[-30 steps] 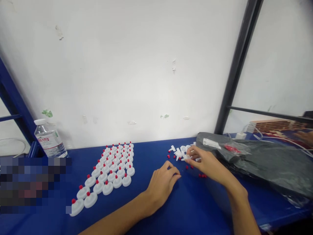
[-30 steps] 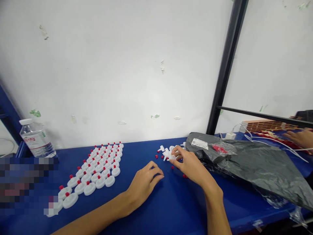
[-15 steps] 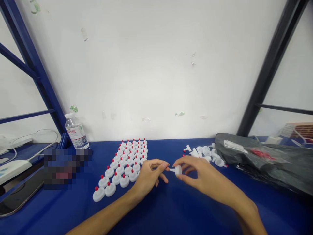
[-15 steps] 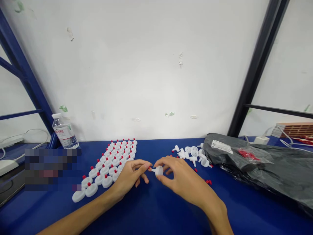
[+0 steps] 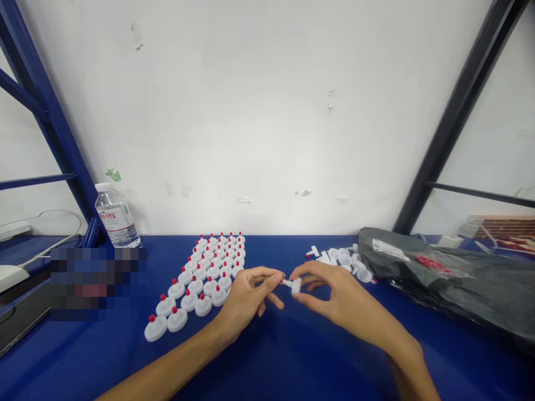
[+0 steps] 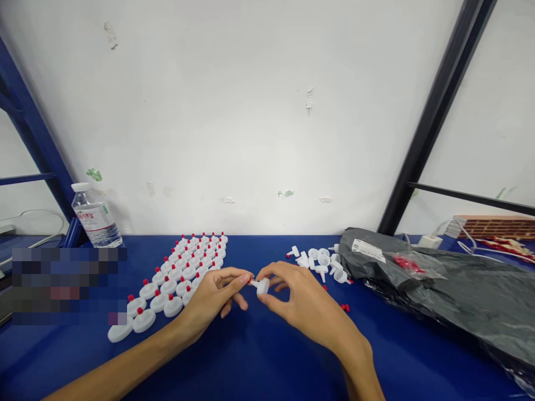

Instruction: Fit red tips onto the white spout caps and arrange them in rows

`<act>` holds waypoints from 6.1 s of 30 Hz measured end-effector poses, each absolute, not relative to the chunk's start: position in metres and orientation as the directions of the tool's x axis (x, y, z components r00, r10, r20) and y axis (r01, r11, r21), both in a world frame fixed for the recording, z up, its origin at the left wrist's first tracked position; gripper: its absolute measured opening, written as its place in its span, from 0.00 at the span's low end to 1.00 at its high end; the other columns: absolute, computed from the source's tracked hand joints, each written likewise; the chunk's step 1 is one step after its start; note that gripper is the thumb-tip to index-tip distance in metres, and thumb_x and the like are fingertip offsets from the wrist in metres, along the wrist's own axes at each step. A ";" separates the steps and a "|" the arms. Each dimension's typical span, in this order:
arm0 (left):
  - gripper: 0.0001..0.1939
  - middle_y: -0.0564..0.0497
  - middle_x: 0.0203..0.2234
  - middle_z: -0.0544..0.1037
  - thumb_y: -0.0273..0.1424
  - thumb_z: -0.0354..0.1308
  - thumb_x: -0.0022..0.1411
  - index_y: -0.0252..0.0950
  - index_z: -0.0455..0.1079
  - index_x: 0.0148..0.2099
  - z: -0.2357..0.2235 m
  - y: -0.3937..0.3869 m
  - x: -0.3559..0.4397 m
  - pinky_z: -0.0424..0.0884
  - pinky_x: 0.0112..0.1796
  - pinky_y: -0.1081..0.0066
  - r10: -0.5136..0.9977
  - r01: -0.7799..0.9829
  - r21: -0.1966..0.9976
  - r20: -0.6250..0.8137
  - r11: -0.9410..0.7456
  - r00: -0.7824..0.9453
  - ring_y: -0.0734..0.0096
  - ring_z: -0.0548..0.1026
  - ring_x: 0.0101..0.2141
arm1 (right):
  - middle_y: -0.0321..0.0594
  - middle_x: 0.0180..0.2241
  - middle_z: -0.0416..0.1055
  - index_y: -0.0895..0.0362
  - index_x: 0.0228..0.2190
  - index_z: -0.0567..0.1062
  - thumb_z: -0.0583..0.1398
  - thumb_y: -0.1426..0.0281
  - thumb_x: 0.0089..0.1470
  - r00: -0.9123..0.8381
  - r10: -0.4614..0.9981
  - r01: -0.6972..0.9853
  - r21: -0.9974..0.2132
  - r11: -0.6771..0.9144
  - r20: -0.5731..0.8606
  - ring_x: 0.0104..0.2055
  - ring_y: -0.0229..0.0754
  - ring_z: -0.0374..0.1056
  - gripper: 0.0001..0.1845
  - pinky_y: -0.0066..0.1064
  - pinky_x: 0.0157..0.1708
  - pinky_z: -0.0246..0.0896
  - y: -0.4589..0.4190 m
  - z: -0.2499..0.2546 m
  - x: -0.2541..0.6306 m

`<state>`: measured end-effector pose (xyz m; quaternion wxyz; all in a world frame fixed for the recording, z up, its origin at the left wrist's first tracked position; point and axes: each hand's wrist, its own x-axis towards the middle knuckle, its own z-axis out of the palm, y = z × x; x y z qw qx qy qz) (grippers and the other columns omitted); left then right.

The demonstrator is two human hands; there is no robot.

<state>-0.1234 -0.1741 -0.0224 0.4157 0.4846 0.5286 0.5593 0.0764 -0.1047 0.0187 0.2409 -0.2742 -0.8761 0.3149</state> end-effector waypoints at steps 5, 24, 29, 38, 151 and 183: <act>0.23 0.45 0.26 0.80 0.45 0.63 0.62 0.29 0.79 0.46 -0.024 -0.177 -0.121 0.56 0.15 0.80 0.982 0.023 0.997 0.082 -0.079 -0.171 0.70 0.79 0.22 | 0.39 0.47 0.76 0.47 0.45 0.78 0.64 0.63 0.56 -0.743 0.633 0.322 -0.715 0.621 0.216 0.48 0.47 0.74 0.14 0.41 0.51 0.71 -0.101 0.015 0.080; 0.23 0.43 0.38 0.81 0.43 0.66 0.59 0.34 0.78 0.52 -0.030 -0.186 -0.104 0.56 0.14 0.79 0.944 0.070 0.984 0.177 -0.164 -0.278 0.72 0.77 0.20 | 0.34 0.42 0.76 0.49 0.40 0.71 0.64 0.70 0.57 -0.791 0.554 0.248 -0.690 0.680 0.262 0.46 0.42 0.72 0.10 0.34 0.50 0.65 -0.113 0.024 0.071; 0.18 0.48 0.33 0.79 0.39 0.64 0.61 0.34 0.80 0.50 -0.029 -0.188 -0.103 0.59 0.18 0.77 0.941 0.155 0.973 0.205 -0.168 -0.270 0.81 0.69 0.17 | 0.36 0.46 0.76 0.45 0.54 0.67 0.65 0.62 0.57 -0.792 0.571 0.261 -0.725 0.637 0.217 0.48 0.45 0.72 0.24 0.37 0.51 0.66 -0.111 0.019 0.073; 0.14 0.52 0.34 0.83 0.27 0.59 0.63 0.42 0.81 0.49 -0.046 -0.192 -0.103 0.64 0.26 0.76 0.895 0.653 0.666 0.443 -0.361 0.043 0.79 0.68 0.22 | 0.37 0.46 0.75 0.41 0.60 0.62 0.57 0.54 0.64 -0.666 0.683 0.301 -0.730 0.614 0.299 0.45 0.44 0.73 0.25 0.40 0.50 0.67 -0.102 0.027 0.085; 0.11 0.51 0.37 0.80 0.28 0.60 0.67 0.41 0.80 0.49 -0.037 -0.175 -0.114 0.70 0.32 0.76 0.845 0.709 0.567 0.529 -0.418 0.075 0.74 0.75 0.32 | 0.34 0.40 0.76 0.50 0.43 0.77 0.67 0.67 0.54 -0.766 0.619 0.208 -0.845 0.492 0.171 0.42 0.41 0.75 0.12 0.33 0.47 0.71 -0.096 0.020 0.089; 0.11 0.52 0.40 0.78 0.23 0.53 0.70 0.40 0.76 0.47 -0.030 -0.183 -0.120 0.66 0.31 0.74 0.829 0.847 0.274 0.478 -0.456 0.291 0.74 0.76 0.32 | 0.37 0.42 0.79 0.49 0.45 0.76 0.60 0.53 0.61 -0.747 0.650 0.369 -0.724 0.582 0.141 0.43 0.45 0.75 0.16 0.35 0.44 0.68 -0.088 0.012 0.093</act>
